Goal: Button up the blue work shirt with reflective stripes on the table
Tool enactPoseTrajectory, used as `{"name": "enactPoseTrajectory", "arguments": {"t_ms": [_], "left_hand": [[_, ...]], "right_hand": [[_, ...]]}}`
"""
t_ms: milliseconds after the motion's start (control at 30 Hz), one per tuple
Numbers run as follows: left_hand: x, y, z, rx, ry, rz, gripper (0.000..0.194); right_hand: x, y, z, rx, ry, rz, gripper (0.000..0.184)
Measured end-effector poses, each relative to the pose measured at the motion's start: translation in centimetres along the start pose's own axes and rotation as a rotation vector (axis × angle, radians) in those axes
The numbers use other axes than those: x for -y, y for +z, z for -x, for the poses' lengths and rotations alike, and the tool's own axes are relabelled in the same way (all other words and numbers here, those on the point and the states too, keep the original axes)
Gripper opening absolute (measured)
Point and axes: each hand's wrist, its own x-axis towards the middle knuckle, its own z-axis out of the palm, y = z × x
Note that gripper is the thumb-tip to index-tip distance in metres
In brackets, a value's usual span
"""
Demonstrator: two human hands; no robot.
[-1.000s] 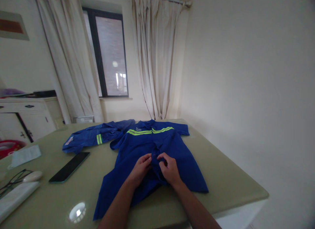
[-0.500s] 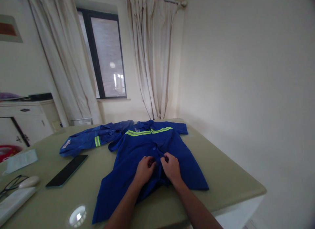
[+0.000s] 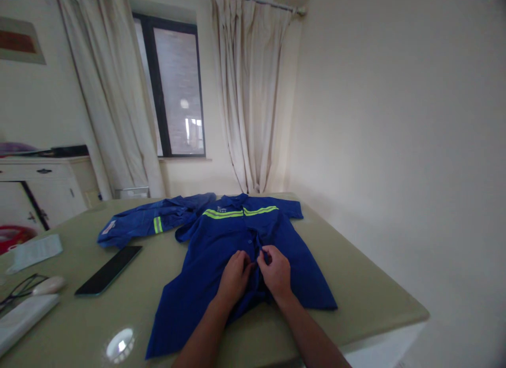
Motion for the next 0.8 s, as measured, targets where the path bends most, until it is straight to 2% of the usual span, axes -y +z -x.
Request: {"name": "enactPoseTrajectory", "arguments": {"t_ms": [100, 200, 367, 433, 533, 667, 800], "left_hand": [[-0.47, -0.28, -0.02, -0.053, 0.045, 0.074, 0.010], [-0.65, -0.45, -0.08, -0.049, 0.083, 0.111, 0.015], [-0.37, -0.52, -0.17, -0.057, 0.059, 0.167, 0.017], [-0.41, -0.59, -0.14, -0.064, 0.048, 0.191, 0.017], [-0.66, -0.68, 0.01, -0.055, 0.034, 0.177, 0.018], [-0.91, -0.60, 0.25, -0.044, -0.031, 0.068, 0.019], [-0.82, -0.44, 0.22, -0.046, -0.009, 0.078, 0.022]], "right_hand": [[0.03, 0.12, 0.26, 0.098, -0.078, 0.034, 0.020], [0.19, 0.17, 0.43, 0.180, -0.125, 0.057, 0.021], [0.48, -0.13, 0.34, 0.265, -0.121, 0.010, 0.013], [0.67, -0.43, 0.25, 0.300, -0.125, -0.037, 0.018], [0.89, -0.78, 0.20, 0.320, -0.123, -0.115, 0.024], [0.79, -0.53, 0.27, 0.338, -0.092, -0.179, 0.019], [0.53, 0.05, 0.24, 0.316, -0.001, -0.231, 0.020]]}}
